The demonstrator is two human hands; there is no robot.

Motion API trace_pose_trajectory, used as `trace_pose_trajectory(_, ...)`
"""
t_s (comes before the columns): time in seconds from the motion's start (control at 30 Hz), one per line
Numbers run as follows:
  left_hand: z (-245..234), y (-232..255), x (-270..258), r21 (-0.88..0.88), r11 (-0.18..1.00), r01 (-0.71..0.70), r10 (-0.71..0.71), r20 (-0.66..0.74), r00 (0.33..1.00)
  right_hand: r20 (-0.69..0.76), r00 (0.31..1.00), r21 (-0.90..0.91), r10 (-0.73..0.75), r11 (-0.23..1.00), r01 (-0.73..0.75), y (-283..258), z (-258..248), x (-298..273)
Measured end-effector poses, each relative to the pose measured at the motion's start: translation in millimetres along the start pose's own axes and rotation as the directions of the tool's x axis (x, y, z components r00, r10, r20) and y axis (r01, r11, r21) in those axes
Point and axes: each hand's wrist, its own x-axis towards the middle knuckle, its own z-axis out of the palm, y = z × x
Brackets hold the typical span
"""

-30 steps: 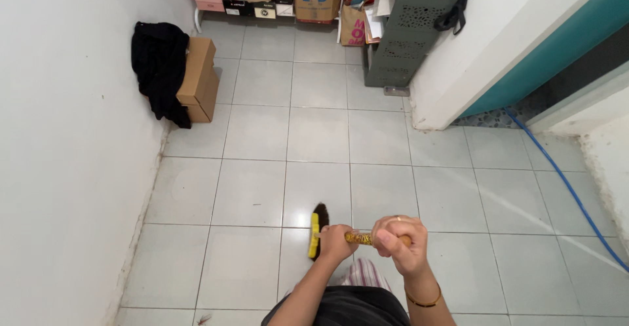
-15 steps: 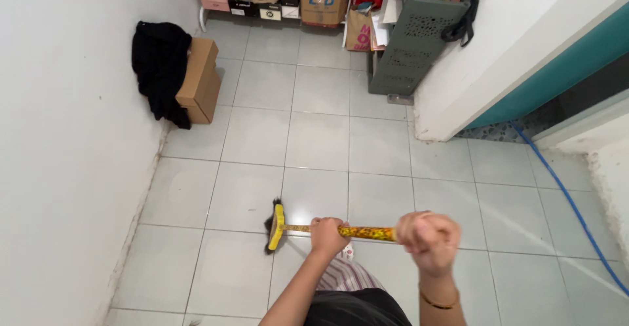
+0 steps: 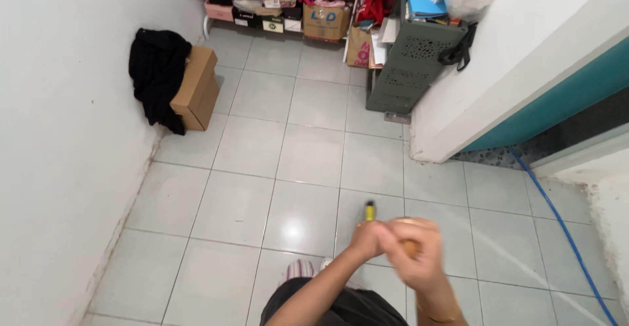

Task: The person sweeps the tiled floor of a hallway and a storage area using a broom, pushing debris along the edges of the walls and out from under a shelf unit.

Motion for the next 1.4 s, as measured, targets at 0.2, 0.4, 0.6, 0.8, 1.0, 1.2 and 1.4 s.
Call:
trace_pose_trajectory(0.2,33,-51,1,-0.889,0.453,-0.068,0.085,-0.033,0.996,0.16,0.986,-0.074,0.056,0.996,-0.045,68,45,-7)
trace_pose_trajectory(0.4,0,-64,14,0.142,0.956,0.255,-0.272,0.116,0.955,0.019,0.999,0.011,-0.044,0.999,0.044,84,20,-1)
trace_pose_trajectory(0.6,-35,-70,25,0.181,0.958,0.224,-0.229,0.01,0.973,-0.21,0.975,0.277,0.068,0.961,-0.008,89,4,19)
trace_pose_trajectory(0.8,-66,-112,18,0.229,0.913,0.336,-0.323,-0.095,0.942,-0.234,0.962,0.505,0.142,0.863,-0.004,121,26,21)
trace_pose_trajectory(1.0,-91,-121,13,0.342,0.868,0.361,-0.351,-0.093,0.932,-0.265,0.947,0.586,0.18,0.81,0.009,124,33,23)
trace_pose_trajectory(1.2,-88,-56,24,0.158,0.976,0.148,-0.126,-0.138,0.982,-0.367,0.922,0.433,0.121,0.9,0.055,59,-7,42)
trace_pose_trajectory(1.4,-76,-7,29,-0.007,1.0,-0.012,0.012,0.015,1.0,-0.258,0.959,0.164,0.113,0.984,-0.072,16,6,52)
